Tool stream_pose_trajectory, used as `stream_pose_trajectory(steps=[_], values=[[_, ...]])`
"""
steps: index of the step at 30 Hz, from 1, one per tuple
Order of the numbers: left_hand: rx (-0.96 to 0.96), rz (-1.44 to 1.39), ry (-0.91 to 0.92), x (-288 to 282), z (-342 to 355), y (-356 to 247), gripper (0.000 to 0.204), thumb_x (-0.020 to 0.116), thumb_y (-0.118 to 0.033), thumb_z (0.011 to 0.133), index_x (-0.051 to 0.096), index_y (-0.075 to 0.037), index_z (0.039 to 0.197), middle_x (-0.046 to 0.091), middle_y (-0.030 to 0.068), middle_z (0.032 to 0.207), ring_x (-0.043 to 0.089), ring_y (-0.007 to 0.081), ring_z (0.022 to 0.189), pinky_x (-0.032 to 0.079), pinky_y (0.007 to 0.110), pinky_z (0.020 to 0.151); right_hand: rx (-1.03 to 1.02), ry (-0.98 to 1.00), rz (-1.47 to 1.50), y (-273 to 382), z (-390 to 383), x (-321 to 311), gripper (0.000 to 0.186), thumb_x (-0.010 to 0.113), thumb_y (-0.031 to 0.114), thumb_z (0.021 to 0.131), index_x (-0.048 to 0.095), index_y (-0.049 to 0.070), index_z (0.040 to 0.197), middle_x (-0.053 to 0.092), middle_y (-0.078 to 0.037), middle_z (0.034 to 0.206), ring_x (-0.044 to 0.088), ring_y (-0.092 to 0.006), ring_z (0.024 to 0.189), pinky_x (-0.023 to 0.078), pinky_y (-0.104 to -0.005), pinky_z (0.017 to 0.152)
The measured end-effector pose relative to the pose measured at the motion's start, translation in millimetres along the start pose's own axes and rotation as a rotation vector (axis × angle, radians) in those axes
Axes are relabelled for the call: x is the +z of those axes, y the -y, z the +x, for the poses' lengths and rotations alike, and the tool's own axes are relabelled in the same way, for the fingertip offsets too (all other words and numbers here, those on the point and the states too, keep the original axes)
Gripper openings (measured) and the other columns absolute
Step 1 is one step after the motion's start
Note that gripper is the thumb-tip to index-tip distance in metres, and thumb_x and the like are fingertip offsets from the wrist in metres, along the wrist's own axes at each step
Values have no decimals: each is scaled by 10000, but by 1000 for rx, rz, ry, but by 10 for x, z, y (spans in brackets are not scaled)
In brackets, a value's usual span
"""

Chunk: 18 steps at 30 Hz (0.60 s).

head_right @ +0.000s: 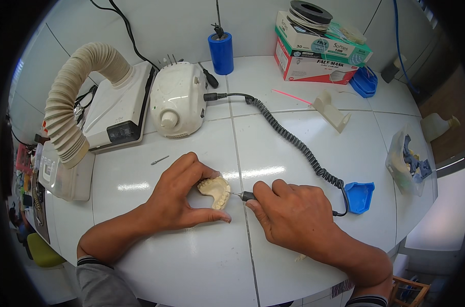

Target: The recorder is using a rotary tool and a probe to trim and clean a plaster dental model on a laboratory bench.

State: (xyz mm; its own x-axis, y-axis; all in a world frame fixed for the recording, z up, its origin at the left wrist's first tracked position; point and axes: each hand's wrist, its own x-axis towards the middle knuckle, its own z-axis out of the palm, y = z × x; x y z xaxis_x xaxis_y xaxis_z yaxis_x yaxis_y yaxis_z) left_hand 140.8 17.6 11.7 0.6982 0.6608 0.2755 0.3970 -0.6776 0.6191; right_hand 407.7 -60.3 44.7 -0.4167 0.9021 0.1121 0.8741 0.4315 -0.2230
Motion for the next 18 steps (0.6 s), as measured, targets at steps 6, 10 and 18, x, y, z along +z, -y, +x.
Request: stream_pose_trajectory(steps=[6, 10, 18], values=[[0, -3, -2, -3, 2, 5, 730, 992, -553, 754, 666, -9, 1118, 563, 127, 1017, 586, 314, 937, 516, 434, 807, 28, 24, 30, -7, 0, -10, 272, 717, 321, 1070, 647, 83, 959, 599, -65, 696, 635, -261, 510, 471, -408, 464], [-13, -7, 7, -16, 7, -5, 729, 985, -565, 757, 665, -13, 1110, 568, 126, 1018, 587, 313, 937, 516, 437, 806, 29, 17, 25, 0, 5, -11, 270, 716, 318, 1071, 648, 83, 958, 599, -66, 695, 634, -264, 509, 470, -409, 464], [-1, -4, -1, -2, 1, 8, 727, 983, -570, 758, 659, -15, 1099, 570, 127, 1016, 589, 313, 932, 513, 433, 799, 2, 20, 24, -15, -4, -13, 271, 706, 318, 1078, 646, 80, 963, 605, -71, 698, 632, -265, 506, 465, -412, 460]])
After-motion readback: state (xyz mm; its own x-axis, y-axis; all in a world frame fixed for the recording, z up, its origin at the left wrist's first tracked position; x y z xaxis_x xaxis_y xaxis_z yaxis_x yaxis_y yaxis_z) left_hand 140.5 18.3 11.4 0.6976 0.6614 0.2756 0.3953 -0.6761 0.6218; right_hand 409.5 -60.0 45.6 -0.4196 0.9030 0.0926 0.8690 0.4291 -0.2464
